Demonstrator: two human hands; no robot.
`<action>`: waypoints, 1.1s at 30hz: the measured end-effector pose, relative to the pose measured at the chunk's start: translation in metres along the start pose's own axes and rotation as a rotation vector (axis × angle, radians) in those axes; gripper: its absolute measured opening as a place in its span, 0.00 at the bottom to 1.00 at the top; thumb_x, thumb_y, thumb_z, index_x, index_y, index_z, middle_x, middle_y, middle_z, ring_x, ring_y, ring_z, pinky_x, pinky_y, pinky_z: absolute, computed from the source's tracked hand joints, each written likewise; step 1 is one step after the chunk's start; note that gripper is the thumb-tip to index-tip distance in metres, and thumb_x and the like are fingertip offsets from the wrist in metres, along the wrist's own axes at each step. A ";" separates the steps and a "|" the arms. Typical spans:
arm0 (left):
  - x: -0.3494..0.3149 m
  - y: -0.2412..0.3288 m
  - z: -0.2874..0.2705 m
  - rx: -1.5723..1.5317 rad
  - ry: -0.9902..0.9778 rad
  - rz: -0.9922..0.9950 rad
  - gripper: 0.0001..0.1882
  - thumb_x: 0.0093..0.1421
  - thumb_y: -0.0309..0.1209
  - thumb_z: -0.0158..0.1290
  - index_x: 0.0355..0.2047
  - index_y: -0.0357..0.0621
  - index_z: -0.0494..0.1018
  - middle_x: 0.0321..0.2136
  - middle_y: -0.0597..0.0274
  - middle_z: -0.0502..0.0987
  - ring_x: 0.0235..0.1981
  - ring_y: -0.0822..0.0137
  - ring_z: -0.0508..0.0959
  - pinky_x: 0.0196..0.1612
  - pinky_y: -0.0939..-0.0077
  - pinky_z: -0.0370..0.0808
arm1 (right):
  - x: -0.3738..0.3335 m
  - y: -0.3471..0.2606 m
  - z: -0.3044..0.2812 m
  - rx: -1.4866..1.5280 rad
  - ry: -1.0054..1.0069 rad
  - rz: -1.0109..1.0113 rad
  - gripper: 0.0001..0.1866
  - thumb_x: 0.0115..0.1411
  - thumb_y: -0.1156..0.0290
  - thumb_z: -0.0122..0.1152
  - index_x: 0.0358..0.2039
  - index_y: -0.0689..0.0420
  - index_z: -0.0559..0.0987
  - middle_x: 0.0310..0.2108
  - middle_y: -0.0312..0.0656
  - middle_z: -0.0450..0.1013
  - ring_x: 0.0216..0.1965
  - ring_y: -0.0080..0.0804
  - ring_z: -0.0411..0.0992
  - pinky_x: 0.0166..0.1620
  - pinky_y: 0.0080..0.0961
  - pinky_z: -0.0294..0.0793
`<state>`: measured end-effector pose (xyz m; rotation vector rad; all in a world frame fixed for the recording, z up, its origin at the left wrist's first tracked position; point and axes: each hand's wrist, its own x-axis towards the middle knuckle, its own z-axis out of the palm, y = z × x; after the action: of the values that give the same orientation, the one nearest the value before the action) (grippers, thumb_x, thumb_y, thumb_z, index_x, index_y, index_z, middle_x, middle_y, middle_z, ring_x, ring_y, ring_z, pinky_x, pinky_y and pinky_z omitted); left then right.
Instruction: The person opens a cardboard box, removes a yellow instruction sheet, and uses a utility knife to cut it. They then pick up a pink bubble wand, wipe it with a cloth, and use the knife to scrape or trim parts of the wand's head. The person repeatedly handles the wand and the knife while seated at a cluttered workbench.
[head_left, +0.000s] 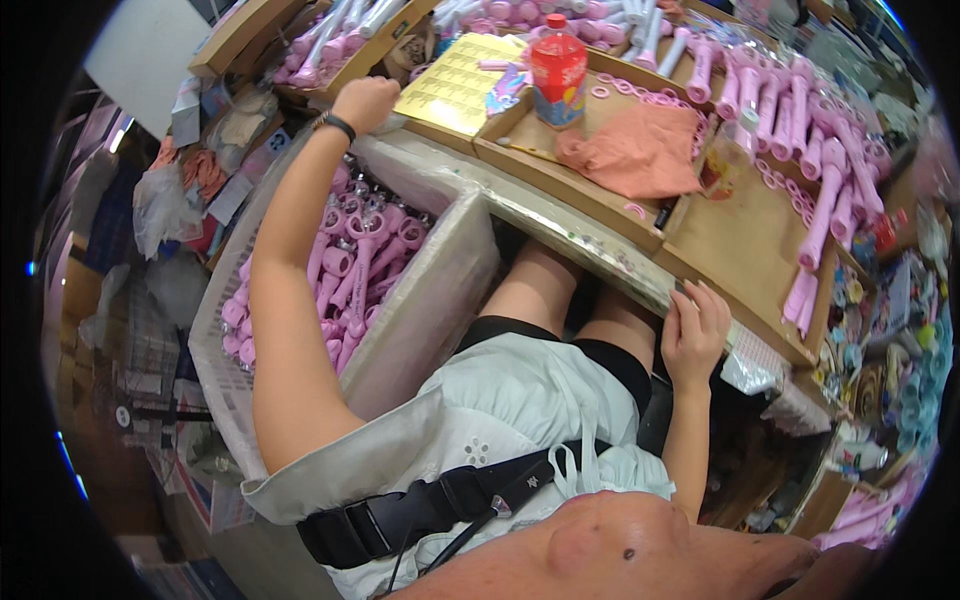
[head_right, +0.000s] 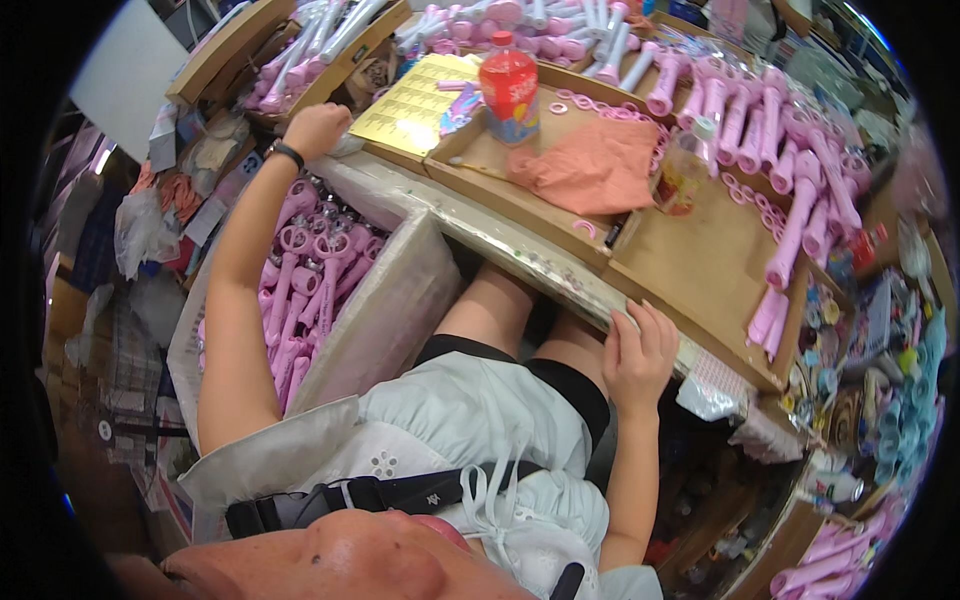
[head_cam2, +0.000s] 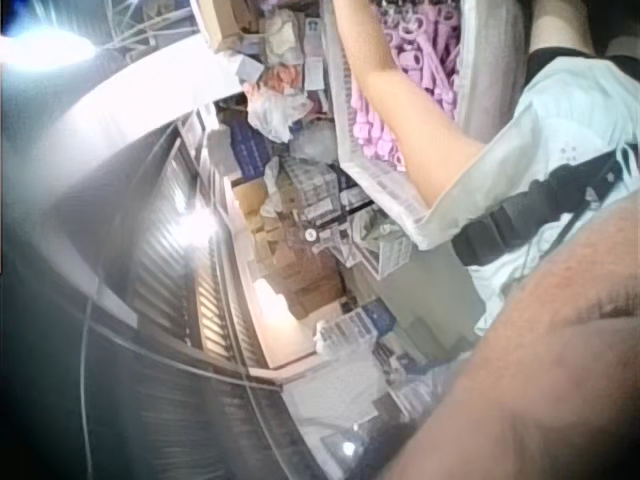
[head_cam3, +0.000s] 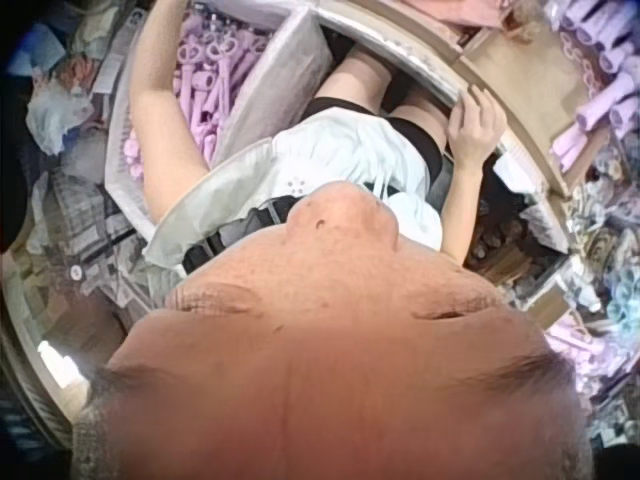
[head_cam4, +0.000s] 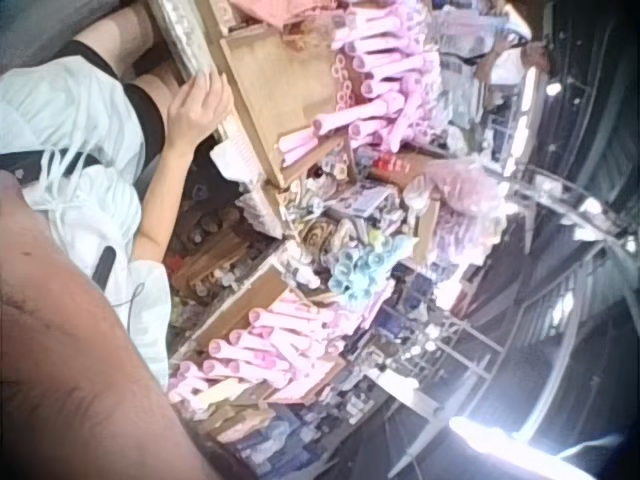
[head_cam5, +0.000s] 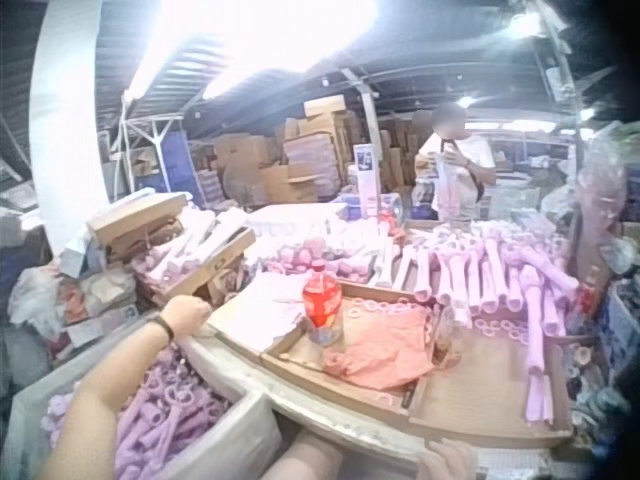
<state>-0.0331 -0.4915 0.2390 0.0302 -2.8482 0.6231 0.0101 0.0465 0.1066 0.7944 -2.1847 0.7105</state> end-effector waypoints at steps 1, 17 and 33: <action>0.006 -0.024 0.005 0.063 0.009 -0.060 0.09 0.56 0.33 0.47 0.29 0.43 0.74 0.30 0.50 0.77 0.33 0.51 0.76 0.36 0.59 0.73 | 0.003 -0.001 0.000 -0.009 0.005 0.011 0.09 0.47 0.78 0.61 0.31 0.57 0.78 0.38 0.41 0.72 0.44 0.42 0.69 0.48 0.38 0.67; 0.100 -0.310 0.083 0.516 -0.420 -0.666 0.18 0.61 0.31 0.37 0.46 0.42 0.71 0.49 0.58 0.70 0.49 0.56 0.73 0.47 0.63 0.71 | 0.071 0.007 0.059 -0.124 -0.211 0.375 0.07 0.52 0.79 0.56 0.33 0.60 0.76 0.40 0.48 0.69 0.43 0.49 0.67 0.47 0.40 0.65; 0.103 -0.404 0.141 0.356 0.004 -0.581 0.18 0.59 0.32 0.39 0.46 0.40 0.69 0.48 0.44 0.69 0.49 0.45 0.70 0.50 0.51 0.67 | 0.209 -0.053 0.046 -0.138 -0.418 0.353 0.08 0.52 0.80 0.55 0.35 0.61 0.75 0.39 0.50 0.69 0.40 0.48 0.67 0.42 0.36 0.67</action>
<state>-0.1363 -0.9151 0.3027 0.8690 -2.4894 0.9602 -0.0902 -0.0877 0.2494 0.5228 -2.7637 0.5902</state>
